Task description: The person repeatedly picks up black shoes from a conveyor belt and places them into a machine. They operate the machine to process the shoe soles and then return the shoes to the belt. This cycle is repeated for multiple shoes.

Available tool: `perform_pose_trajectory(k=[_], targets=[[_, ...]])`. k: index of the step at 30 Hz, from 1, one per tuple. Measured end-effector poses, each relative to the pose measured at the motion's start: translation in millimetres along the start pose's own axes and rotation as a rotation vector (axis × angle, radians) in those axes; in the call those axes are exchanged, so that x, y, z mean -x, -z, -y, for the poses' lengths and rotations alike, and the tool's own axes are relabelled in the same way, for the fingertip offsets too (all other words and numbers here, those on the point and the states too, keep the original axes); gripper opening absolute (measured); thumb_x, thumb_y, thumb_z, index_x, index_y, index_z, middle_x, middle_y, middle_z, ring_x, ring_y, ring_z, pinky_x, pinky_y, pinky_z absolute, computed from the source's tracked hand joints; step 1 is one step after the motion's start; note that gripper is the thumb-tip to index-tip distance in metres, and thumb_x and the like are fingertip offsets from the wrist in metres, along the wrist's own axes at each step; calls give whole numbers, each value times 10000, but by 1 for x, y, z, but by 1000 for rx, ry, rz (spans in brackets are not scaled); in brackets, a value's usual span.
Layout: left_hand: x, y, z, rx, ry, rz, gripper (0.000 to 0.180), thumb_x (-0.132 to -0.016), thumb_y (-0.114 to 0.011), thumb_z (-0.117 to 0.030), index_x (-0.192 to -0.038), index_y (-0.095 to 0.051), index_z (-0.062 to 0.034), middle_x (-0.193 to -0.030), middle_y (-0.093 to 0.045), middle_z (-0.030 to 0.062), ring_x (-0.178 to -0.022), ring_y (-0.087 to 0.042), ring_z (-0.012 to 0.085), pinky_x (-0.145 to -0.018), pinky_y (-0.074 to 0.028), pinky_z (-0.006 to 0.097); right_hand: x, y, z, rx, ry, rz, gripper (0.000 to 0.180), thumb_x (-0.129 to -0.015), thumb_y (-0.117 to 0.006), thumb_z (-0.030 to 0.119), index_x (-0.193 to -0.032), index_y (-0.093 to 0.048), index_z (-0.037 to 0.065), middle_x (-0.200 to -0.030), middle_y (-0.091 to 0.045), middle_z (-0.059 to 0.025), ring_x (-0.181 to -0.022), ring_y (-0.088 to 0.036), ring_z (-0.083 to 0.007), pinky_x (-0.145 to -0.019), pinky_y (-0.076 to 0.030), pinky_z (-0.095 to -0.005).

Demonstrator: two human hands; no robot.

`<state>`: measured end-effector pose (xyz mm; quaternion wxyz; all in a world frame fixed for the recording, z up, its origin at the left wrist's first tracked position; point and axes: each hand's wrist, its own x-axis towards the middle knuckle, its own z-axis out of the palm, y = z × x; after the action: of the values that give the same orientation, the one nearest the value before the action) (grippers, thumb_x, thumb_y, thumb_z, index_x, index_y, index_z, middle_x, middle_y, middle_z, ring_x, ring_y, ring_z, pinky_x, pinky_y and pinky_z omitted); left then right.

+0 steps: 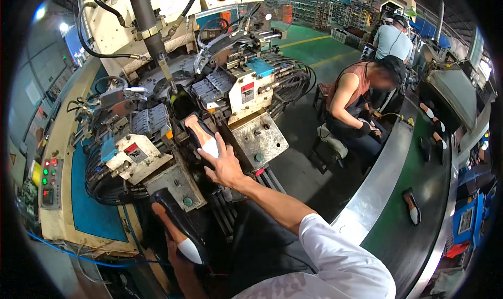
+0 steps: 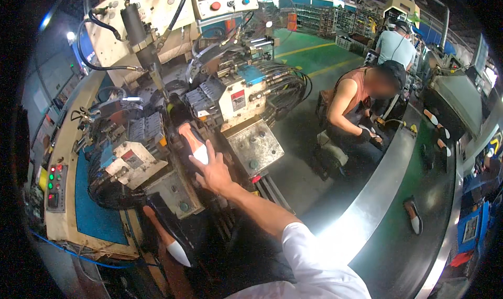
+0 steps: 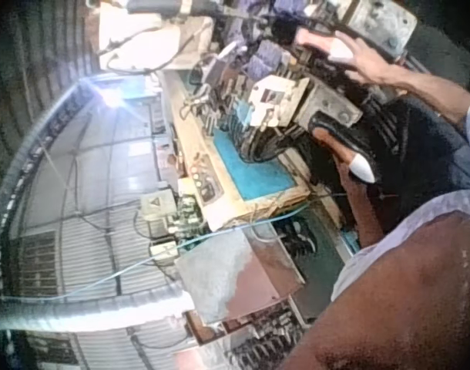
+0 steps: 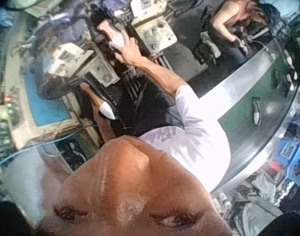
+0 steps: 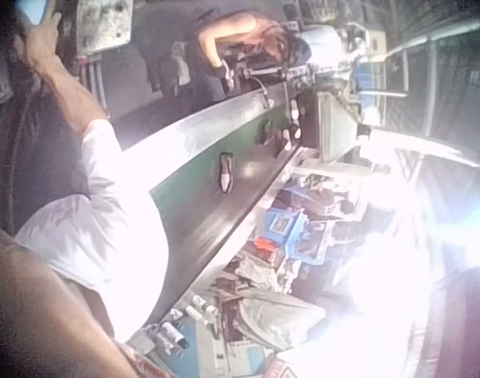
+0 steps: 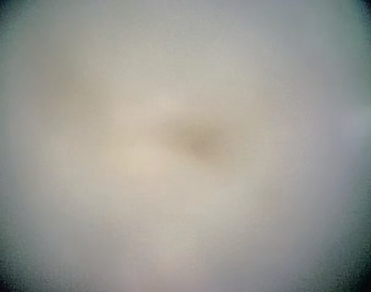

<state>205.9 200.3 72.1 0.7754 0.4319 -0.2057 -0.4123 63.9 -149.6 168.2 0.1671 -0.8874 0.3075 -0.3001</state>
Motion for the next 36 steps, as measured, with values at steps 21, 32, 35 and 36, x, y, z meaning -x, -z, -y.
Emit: perform_pose_trajectory(k=[21, 32, 35, 36], targets=[[123, -61, 7, -164, 201, -306, 499, -1102, -510, -362, -1476, -523, -31, -1320, -638, 120, -1177, -650, 233, -998, -544, 412, 19, -34, 14, 27, 225, -204, 658, -933, -676, 186, -1540, -509, -7, -1651, -257, -423, -1558, -210, -606, -1289, -240, -611], [28, -108, 0, -133, 212, -55, 989, -918, -639, -383, -1699, -200, 36, -1657, -426, 196, -1495, -485, 312, -1241, -376, 413, -137, -87, -6, 209, 218, -245, 758, -874, -761, 305, -1545, -529, 41, -1636, -285, -415, -1558, -214, -580, -1289, -235, -596], [6, -100, 7, -175, 188, -31, 1001, -907, -661, -364, -1700, -200, 34, -1715, -345, 197, -1586, -353, 307, -1301, -261, 417, -144, -83, -1, 189, 252, -231, 635, -964, -538, 215, -1576, -508, 49, -1650, -298, -417, -1569, -216, -582, -1307, -172, -602], [-2, -112, -2, -213, 189, -28, 1000, -902, -666, -350, -1701, -201, 33, -1729, -324, 197, -1607, -314, 302, -1314, -228, 418, -142, -77, 2, 249, 222, -212, 663, -955, -598, 223, -1597, -492, 96, -1643, -291, -431, -1558, -256, -570, -1292, -232, -583]])
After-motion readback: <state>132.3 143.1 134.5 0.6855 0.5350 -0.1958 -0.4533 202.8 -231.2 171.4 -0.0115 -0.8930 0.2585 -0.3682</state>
